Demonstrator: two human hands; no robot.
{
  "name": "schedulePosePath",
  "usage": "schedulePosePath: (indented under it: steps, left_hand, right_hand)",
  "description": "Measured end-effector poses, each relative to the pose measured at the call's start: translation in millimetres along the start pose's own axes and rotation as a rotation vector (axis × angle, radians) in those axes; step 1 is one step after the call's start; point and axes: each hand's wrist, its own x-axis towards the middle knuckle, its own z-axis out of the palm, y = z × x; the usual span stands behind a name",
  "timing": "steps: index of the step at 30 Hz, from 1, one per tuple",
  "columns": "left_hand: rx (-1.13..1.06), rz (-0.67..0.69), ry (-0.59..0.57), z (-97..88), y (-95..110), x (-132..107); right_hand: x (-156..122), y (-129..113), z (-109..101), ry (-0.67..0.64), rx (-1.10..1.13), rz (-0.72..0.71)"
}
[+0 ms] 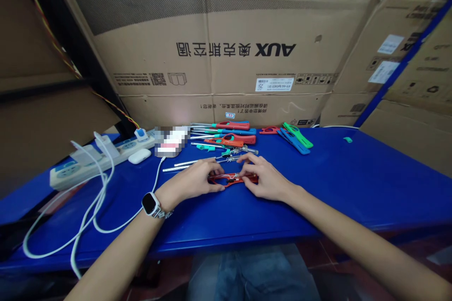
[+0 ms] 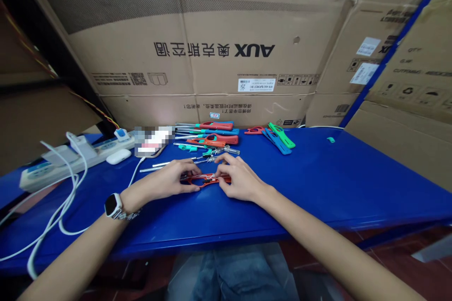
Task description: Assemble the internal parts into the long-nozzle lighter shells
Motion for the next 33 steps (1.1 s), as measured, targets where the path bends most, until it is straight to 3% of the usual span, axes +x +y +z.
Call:
schedulePosePath:
  steps: [4, 9, 13, 20, 33]
  left_hand:
    - [0.019, 0.024, 0.004, 1.2, -1, 1]
    - [0.016, 0.070, 0.027, 0.0, 0, -1]
    - [-0.021, 0.080, 0.038, -0.3, -7, -1]
    - [0.016, 0.073, 0.063, 2.1, -12, 3]
    - [-0.060, 0.016, 0.061, 5.2, -13, 5]
  right_hand:
    - [12, -7, 2, 0.011, -0.012, -0.019]
    - [41, -11, 7, -0.187, -0.018, 0.036]
    - [53, -9, 7, -0.259, -0.039, 0.072]
    - [50, -2, 8, -0.248, 0.017, 0.037]
    - [55, -2, 12, -0.275, 0.172, 0.268]
